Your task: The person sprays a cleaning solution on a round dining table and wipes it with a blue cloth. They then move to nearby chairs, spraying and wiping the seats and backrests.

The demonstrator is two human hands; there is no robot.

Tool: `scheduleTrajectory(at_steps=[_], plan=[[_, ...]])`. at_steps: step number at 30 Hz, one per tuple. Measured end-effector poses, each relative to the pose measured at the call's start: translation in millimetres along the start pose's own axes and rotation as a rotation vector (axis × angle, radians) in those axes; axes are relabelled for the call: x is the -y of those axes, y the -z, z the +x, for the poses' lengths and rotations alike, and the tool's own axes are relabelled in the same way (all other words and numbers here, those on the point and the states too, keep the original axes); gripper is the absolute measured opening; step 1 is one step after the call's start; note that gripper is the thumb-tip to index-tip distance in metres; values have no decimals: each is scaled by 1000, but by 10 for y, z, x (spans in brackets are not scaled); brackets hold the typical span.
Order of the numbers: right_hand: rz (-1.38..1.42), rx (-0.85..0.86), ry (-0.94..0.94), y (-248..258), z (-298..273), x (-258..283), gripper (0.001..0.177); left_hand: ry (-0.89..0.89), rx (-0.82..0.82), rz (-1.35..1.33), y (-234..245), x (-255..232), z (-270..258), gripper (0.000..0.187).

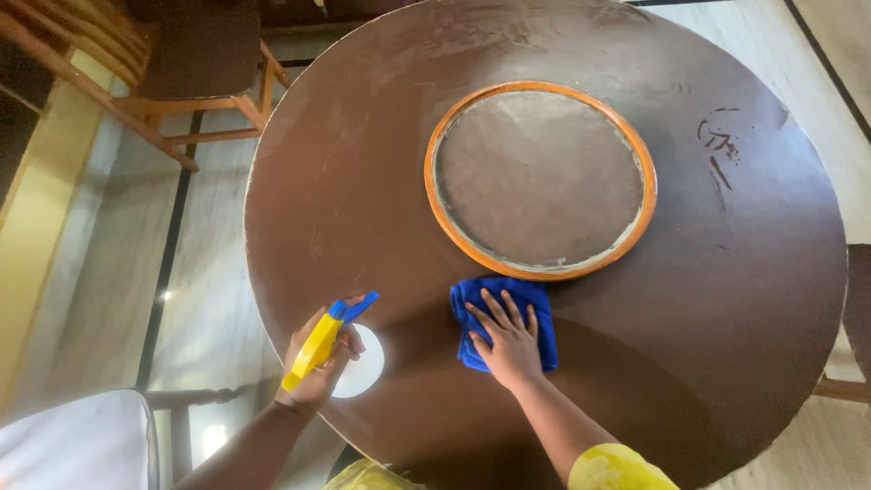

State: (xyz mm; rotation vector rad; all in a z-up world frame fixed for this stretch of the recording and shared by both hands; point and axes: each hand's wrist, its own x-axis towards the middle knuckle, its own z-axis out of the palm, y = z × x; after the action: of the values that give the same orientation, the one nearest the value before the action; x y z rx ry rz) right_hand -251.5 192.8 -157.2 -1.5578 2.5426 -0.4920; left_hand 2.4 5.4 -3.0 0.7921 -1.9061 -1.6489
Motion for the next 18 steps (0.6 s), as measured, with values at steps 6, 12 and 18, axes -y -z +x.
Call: scheduleTrajectory(at_steps=[6,12,18], plan=[[-114,-92,-170,205,-432,-843,57,-13,0,-29,22,108,-4,61],[-215,-114,-397,237,-901,-1685,61,13,-2,21,47,166,2,56],[-228,-107,-679,204,-1519,-2175,71,-47,2,-118,32,281,5,51]])
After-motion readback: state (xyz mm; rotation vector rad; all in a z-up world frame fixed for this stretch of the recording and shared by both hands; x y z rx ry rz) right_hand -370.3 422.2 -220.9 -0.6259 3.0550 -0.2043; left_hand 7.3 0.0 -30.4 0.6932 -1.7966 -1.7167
